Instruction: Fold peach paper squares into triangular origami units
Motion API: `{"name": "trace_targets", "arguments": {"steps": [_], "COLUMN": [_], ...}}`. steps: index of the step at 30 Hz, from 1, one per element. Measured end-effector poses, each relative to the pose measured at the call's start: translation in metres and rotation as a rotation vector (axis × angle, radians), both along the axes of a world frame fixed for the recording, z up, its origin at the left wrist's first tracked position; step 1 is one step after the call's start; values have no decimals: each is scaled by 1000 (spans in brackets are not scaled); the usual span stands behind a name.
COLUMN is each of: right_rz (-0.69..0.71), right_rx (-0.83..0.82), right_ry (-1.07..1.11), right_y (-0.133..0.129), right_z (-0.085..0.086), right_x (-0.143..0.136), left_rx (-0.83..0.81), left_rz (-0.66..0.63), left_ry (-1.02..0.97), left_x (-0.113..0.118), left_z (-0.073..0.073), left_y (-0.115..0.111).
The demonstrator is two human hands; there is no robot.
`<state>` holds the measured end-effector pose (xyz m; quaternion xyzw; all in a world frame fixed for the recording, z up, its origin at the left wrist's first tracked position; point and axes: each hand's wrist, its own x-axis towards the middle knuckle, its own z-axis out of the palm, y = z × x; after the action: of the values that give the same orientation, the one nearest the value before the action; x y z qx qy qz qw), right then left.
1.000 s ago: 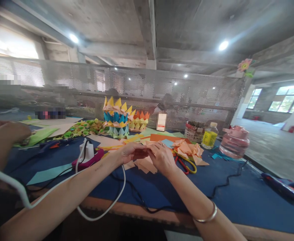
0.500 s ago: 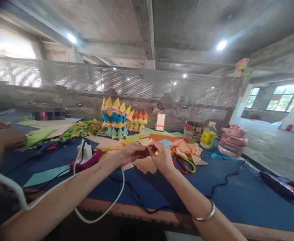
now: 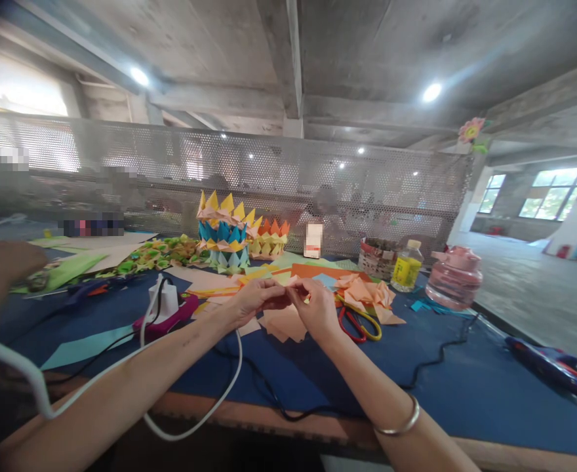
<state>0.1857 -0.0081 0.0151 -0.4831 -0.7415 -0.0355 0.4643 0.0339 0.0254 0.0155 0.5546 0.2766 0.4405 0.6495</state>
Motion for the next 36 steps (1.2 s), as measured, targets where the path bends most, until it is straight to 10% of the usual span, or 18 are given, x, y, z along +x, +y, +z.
{"name": "trace_targets", "arguments": {"steps": [26,36], "right_rz": [14,-6], "right_rx": [287,256], "right_ry": [-470,-190], "right_y": [-5,-15], "right_z": [4,9], "right_x": [1,-7], "left_rx": [-146,-25], "left_rz": [-39,66], "left_ry": [-168,-154], "left_x": [-3,0], "left_z": [-2,-5], "left_y": [9,8]}}
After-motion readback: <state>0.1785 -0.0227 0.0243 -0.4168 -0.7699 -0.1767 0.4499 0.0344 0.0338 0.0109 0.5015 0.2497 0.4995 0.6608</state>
